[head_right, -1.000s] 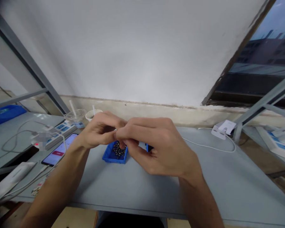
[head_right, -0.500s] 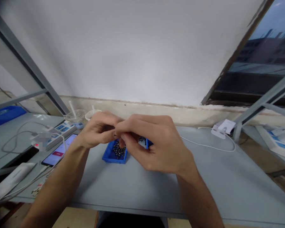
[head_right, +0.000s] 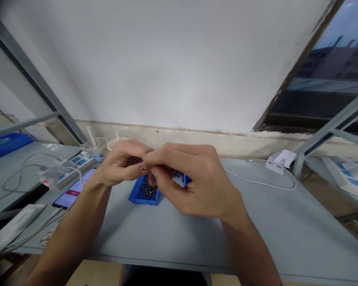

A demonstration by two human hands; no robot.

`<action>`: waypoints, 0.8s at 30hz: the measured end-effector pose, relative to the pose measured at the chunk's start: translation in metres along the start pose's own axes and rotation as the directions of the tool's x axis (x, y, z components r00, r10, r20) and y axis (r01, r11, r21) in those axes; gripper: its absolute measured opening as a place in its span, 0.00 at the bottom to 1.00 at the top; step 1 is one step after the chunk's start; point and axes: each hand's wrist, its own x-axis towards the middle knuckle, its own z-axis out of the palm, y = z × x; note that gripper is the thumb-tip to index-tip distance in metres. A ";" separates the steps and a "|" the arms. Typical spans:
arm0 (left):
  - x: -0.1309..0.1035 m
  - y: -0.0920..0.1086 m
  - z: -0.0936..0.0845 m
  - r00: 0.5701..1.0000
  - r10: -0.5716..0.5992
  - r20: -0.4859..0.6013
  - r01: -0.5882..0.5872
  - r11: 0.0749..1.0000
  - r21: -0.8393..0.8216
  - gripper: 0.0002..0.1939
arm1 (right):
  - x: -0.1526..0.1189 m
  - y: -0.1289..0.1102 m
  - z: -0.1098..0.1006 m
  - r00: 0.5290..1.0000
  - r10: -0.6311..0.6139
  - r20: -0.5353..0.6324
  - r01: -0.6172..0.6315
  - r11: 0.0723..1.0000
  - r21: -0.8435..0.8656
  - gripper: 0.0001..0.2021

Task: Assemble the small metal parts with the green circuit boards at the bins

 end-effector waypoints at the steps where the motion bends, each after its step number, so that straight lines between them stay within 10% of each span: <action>1: 0.000 0.000 0.000 1.000 0.010 -0.005 -0.010 1.000 0.004 0.09 | 0.000 0.000 0.001 1.000 0.003 -0.002 -0.003 1.000 0.004 0.09; 24: 0.001 0.006 0.000 1.000 0.015 -0.010 -0.015 0.997 0.079 0.10 | 0.000 0.000 0.001 1.000 0.006 -0.002 -0.006 0.999 0.037 0.11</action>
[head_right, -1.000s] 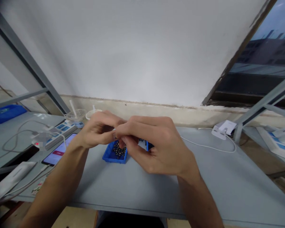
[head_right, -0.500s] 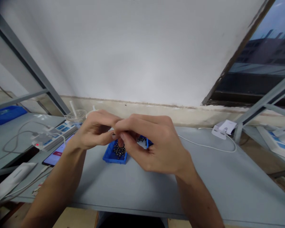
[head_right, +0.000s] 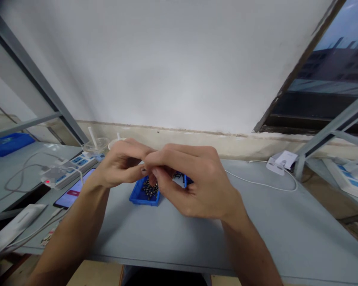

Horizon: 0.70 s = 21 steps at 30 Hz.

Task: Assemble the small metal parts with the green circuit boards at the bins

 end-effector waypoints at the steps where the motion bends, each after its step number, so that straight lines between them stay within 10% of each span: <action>1: 0.000 0.000 0.000 1.000 -0.001 -0.003 0.001 1.000 0.000 0.09 | 0.000 0.000 0.000 1.000 -0.003 -0.004 0.003 1.000 0.001 0.11; 21: 0.000 -0.006 -0.001 1.000 0.015 -0.011 -0.015 0.999 -0.039 0.09 | 0.000 0.001 0.001 1.000 0.003 -0.001 -0.003 1.000 -0.012 0.11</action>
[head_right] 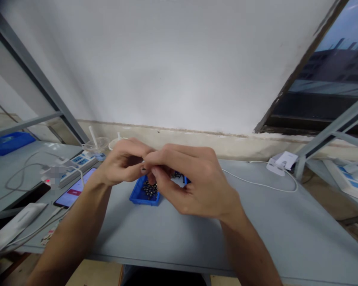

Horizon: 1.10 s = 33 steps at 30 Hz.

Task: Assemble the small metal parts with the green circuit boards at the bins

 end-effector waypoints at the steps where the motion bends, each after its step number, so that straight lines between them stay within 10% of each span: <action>1: 0.000 0.000 0.000 1.000 -0.001 0.000 0.001 1.000 0.000 0.09 | 0.000 0.000 0.000 1.000 -0.001 -0.001 0.001 1.000 0.003 0.11; 33: 0.000 0.003 0.002 1.000 0.011 0.001 -0.011 0.998 0.061 0.07 | -0.002 0.001 0.001 1.000 0.010 -0.006 -0.010 0.997 0.078 0.09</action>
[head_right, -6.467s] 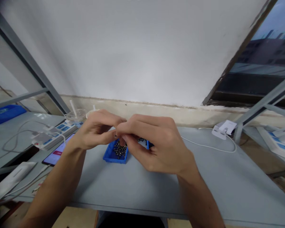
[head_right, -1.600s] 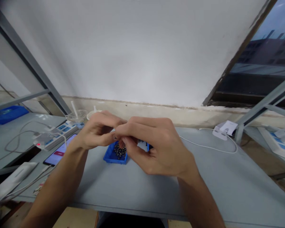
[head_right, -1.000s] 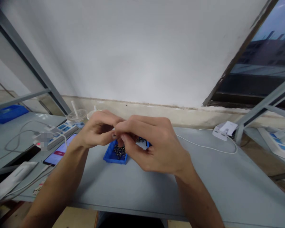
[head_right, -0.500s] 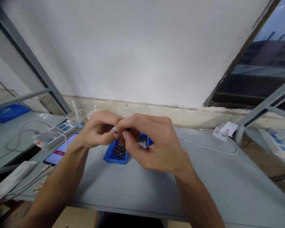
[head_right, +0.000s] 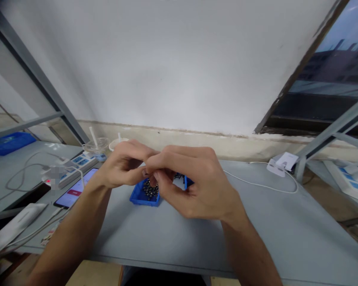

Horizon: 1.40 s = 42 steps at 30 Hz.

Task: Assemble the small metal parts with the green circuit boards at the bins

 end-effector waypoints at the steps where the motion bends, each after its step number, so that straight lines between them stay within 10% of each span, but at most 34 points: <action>1: 0.000 0.001 0.000 1.000 0.003 -0.002 -0.003 1.000 -0.001 0.08 | 0.000 0.000 0.000 1.000 0.001 -0.007 0.000 1.000 0.006 0.09; 42: -0.001 0.002 0.007 0.997 0.073 -0.035 -0.069 0.992 0.105 0.08 | -0.004 0.002 0.005 0.999 0.027 -0.028 -0.025 0.998 0.056 0.11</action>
